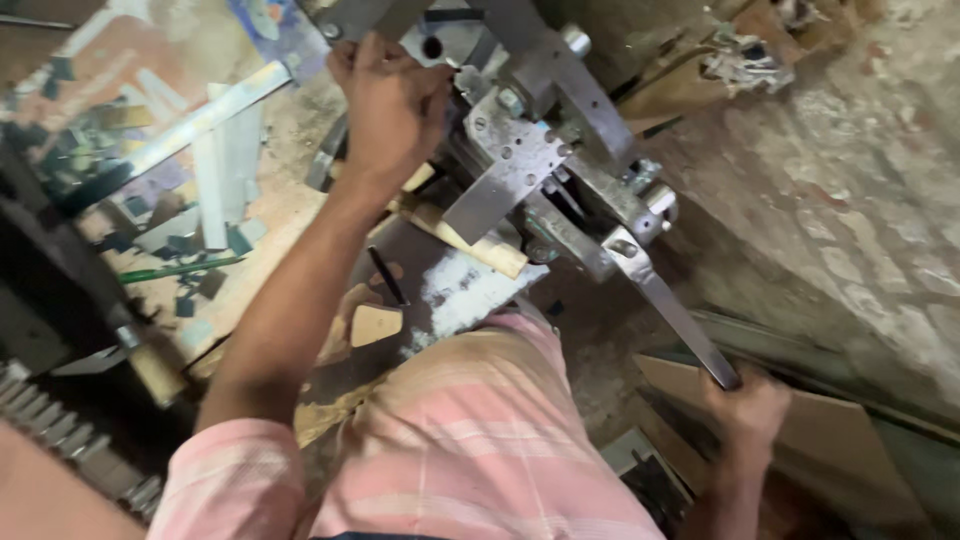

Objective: The person uses a manual press to shape small wooden pieces, then files their edges. They then use a hammer and chisel to fit the pieces into a wooden template, repeatedly tapping and adjusting them.

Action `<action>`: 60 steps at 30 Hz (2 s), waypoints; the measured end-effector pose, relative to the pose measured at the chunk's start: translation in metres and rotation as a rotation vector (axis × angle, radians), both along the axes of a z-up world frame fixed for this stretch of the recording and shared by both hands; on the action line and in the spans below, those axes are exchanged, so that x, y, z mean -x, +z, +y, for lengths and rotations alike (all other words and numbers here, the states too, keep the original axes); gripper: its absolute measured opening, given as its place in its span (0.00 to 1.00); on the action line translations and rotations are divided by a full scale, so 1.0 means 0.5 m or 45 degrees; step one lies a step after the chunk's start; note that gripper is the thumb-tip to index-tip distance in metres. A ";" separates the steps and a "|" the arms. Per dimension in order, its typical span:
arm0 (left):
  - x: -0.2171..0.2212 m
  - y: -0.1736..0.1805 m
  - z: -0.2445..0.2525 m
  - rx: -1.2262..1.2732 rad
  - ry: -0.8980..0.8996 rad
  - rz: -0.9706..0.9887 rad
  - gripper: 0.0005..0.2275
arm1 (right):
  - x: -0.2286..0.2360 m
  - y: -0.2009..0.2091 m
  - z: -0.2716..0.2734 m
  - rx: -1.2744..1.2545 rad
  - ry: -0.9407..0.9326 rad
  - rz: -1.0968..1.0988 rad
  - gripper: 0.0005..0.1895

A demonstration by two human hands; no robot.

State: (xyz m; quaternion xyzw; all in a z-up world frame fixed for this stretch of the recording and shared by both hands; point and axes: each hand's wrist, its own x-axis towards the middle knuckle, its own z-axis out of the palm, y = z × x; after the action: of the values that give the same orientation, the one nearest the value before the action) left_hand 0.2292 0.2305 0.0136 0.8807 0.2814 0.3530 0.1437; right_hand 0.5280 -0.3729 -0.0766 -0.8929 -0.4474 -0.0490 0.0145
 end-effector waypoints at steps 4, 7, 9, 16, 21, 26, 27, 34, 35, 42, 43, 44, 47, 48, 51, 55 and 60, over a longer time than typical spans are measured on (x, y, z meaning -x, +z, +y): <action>0.010 0.001 0.012 -0.050 -0.057 0.010 0.08 | -0.015 0.089 -0.022 0.001 0.266 -0.747 0.30; 0.015 0.007 0.027 -0.052 -0.055 0.068 0.07 | -0.009 0.123 0.023 -0.190 0.062 -0.302 0.24; 0.017 0.008 0.033 -0.021 -0.076 0.101 0.06 | 0.015 0.109 0.050 -0.058 0.032 -0.218 0.23; 0.028 -0.018 0.057 0.045 -0.200 0.042 0.12 | 0.022 0.118 0.072 -0.072 0.079 -0.178 0.18; 0.018 -0.009 0.061 0.053 -0.208 0.093 0.13 | 0.046 0.064 0.072 -0.036 -0.046 -0.006 0.21; 0.028 -0.004 0.052 0.000 -0.157 0.077 0.09 | 0.025 0.034 0.062 -0.070 -0.170 0.076 0.20; 0.034 0.002 0.047 -0.035 -0.137 0.092 0.10 | 0.023 0.021 0.071 -0.056 -0.156 0.099 0.21; 0.066 0.124 -0.063 0.104 0.105 -0.311 0.06 | 0.122 0.140 0.199 0.022 -0.043 0.160 0.18; 0.090 0.143 -0.097 0.182 0.150 -0.416 0.04 | 0.144 0.177 0.238 -0.132 0.053 0.212 0.18; 0.262 0.152 -0.300 1.131 0.170 -1.047 0.10 | 0.320 0.476 0.474 -0.895 0.629 0.134 0.16; 0.292 0.139 -0.319 1.439 0.192 -1.155 0.14 | 0.337 0.520 0.486 -0.934 0.779 0.097 0.16; 0.321 0.121 -0.340 1.536 0.258 -1.185 0.16 | 0.350 0.559 0.494 -0.948 0.926 0.066 0.16; 0.414 0.060 -0.395 1.766 0.375 -1.320 0.21 | 0.395 0.647 0.507 -0.868 1.308 0.064 0.16; 0.436 0.041 -0.411 1.799 0.352 -1.394 0.21 | 0.406 0.670 0.514 -0.813 1.421 0.069 0.16; 0.473 0.012 -0.459 1.837 0.261 -1.548 0.21 | 0.448 0.718 0.547 -0.622 1.724 0.095 0.16; 0.487 0.019 -0.500 1.880 0.226 -1.698 0.15 | 0.513 0.750 0.599 -0.397 2.043 0.150 0.15; 0.523 0.008 -0.532 1.930 0.200 -1.664 0.10 | 0.565 0.770 0.647 -0.195 2.301 0.243 0.15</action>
State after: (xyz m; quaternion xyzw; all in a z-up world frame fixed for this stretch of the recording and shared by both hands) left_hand -0.0321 -0.0354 0.0177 0.1692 0.3551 0.5034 0.7693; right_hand 0.2455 -0.0495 0.3085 -0.1993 -0.9690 0.0254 0.1436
